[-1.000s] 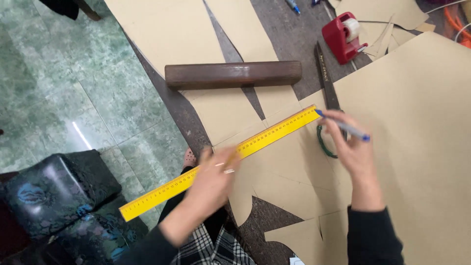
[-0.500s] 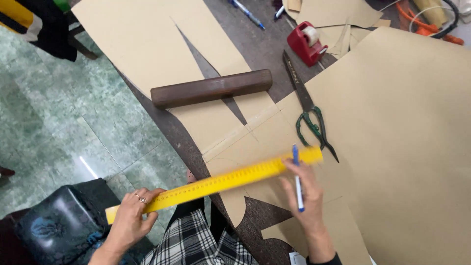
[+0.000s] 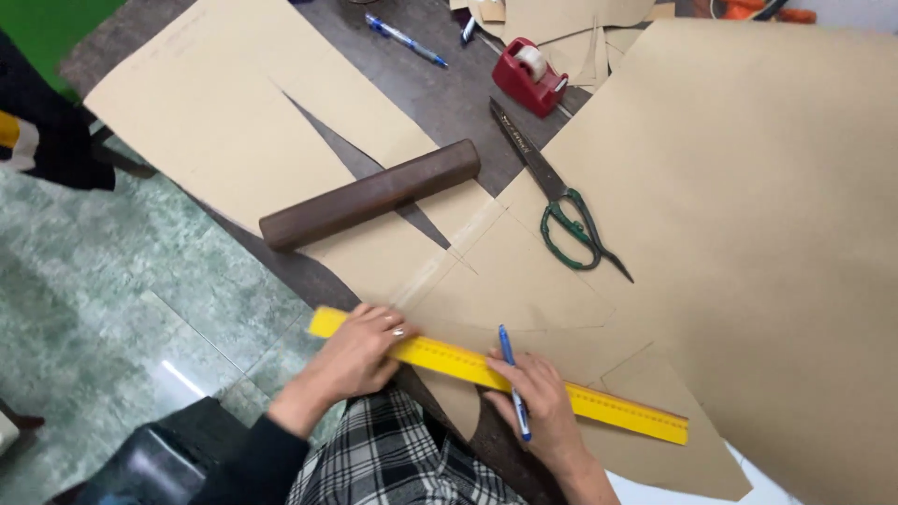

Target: Measuring, marking, and taping together paper pattern pieces on a workbench in a garment factory.

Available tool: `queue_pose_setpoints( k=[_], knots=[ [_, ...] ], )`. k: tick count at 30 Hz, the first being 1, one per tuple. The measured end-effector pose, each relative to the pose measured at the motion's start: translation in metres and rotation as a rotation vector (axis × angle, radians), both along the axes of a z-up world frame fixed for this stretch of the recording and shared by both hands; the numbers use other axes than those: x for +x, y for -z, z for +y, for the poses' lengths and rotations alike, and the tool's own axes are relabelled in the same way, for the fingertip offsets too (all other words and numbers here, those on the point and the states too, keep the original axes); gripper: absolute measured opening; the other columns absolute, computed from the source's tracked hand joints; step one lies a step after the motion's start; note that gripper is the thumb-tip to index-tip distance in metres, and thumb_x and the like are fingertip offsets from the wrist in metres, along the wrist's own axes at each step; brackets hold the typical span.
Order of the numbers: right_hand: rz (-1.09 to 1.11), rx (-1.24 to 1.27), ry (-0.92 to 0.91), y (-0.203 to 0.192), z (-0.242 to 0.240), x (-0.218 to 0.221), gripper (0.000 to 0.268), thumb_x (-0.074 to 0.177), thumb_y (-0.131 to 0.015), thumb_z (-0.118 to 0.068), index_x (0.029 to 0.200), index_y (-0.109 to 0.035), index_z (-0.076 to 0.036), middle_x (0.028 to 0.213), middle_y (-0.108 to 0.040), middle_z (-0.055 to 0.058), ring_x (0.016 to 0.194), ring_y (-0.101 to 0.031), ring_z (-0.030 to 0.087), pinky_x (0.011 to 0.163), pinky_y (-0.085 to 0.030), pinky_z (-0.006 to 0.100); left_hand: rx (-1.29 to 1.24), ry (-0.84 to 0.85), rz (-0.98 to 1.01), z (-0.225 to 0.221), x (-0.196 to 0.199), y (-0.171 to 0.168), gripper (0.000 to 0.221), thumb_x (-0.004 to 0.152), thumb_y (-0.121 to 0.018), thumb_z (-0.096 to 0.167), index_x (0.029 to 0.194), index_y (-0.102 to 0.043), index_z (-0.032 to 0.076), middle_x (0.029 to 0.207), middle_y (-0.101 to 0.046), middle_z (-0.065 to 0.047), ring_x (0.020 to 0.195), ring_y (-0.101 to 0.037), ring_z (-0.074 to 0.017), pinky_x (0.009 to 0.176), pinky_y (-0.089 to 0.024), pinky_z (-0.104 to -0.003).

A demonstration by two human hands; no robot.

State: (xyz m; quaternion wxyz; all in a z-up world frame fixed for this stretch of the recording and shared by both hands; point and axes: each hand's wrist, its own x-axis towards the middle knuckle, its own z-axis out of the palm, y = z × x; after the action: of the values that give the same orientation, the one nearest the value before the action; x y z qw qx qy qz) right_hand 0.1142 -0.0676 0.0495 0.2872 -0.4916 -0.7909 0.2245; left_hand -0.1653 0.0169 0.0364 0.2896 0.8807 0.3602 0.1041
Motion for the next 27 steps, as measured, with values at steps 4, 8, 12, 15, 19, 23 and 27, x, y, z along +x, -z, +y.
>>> queue_pose_setpoints(
  k=[4,8,12,15,19,23,27],
  knots=[
    [-0.046,0.011,0.16,0.006,0.009,-0.009,0.045,0.081,-0.074,-0.016,0.123,-0.059,-0.01,0.121,-0.066,0.008,0.102,-0.062,0.024,0.093,-0.047,0.04,0.003,0.093,-0.011,0.033,0.014,-0.002,0.045,0.066,-0.058,0.008,0.112,-0.062,0.007,0.091,-0.061,-0.009,0.086,-0.057,-0.0266,0.077,-0.04,-0.039],
    [-0.063,0.034,0.237,0.007,0.021,-0.023,0.044,0.081,-0.073,-0.016,0.123,-0.059,-0.012,0.12,-0.067,0.005,0.1,-0.062,0.022,0.089,-0.046,0.036,0.015,0.15,0.012,0.055,0.006,0.004,0.044,0.07,-0.057,0.009,0.113,-0.062,0.007,0.091,-0.062,-0.01,0.086,-0.058,-0.0278,0.079,-0.04,-0.039],
    [-0.08,0.008,0.279,0.001,0.029,-0.038,0.046,0.08,-0.075,-0.015,0.123,-0.059,-0.009,0.119,-0.067,0.007,0.097,-0.062,0.021,0.084,-0.045,0.035,0.013,0.205,0.02,0.069,-0.008,0.007,0.046,0.069,-0.061,0.008,0.115,-0.058,0.01,0.095,-0.061,-0.008,0.085,-0.056,-0.0268,0.078,-0.04,-0.039],
    [-0.073,0.018,0.312,0.003,0.028,-0.048,0.044,0.08,-0.075,-0.015,0.12,-0.06,-0.007,0.117,-0.067,0.008,0.098,-0.063,0.022,0.085,-0.046,0.036,0.01,0.239,0.048,0.076,-0.022,0.01,0.045,0.071,-0.062,0.009,0.115,-0.058,0.008,0.095,-0.061,-0.009,0.086,-0.056,-0.0266,0.078,-0.042,-0.039],
    [-0.118,0.065,0.383,0.017,0.019,-0.039,0.047,0.078,-0.076,-0.021,0.121,-0.061,-0.008,0.116,-0.068,0.008,0.1,-0.064,0.022,0.093,-0.047,0.041,0.02,0.263,0.071,0.086,-0.037,0.018,0.049,0.071,-0.062,0.015,0.119,-0.056,0.009,0.099,-0.059,-0.01,0.092,-0.055,-0.0301,0.082,-0.042,-0.043],
    [-0.171,0.048,0.464,0.02,0.007,-0.033,0.046,0.079,-0.075,-0.019,0.121,-0.061,-0.01,0.117,-0.068,0.006,0.102,-0.063,0.021,0.098,-0.042,0.04,0.003,0.304,0.038,0.092,-0.04,0.021,0.055,0.068,-0.064,0.012,0.122,-0.056,0.007,0.098,-0.06,-0.011,0.091,-0.057,-0.0301,0.082,-0.045,-0.043],
    [-0.157,0.035,0.501,0.017,0.0,-0.033,0.042,0.081,-0.073,-0.02,0.12,-0.061,-0.01,0.117,-0.068,0.004,0.1,-0.062,0.02,0.099,-0.04,0.04,-0.042,0.344,0.032,0.096,-0.035,0.02,0.052,0.069,-0.062,0.015,0.121,-0.057,0.01,0.096,-0.06,-0.01,0.092,-0.055,-0.0308,0.083,-0.042,-0.042]
  ],
)
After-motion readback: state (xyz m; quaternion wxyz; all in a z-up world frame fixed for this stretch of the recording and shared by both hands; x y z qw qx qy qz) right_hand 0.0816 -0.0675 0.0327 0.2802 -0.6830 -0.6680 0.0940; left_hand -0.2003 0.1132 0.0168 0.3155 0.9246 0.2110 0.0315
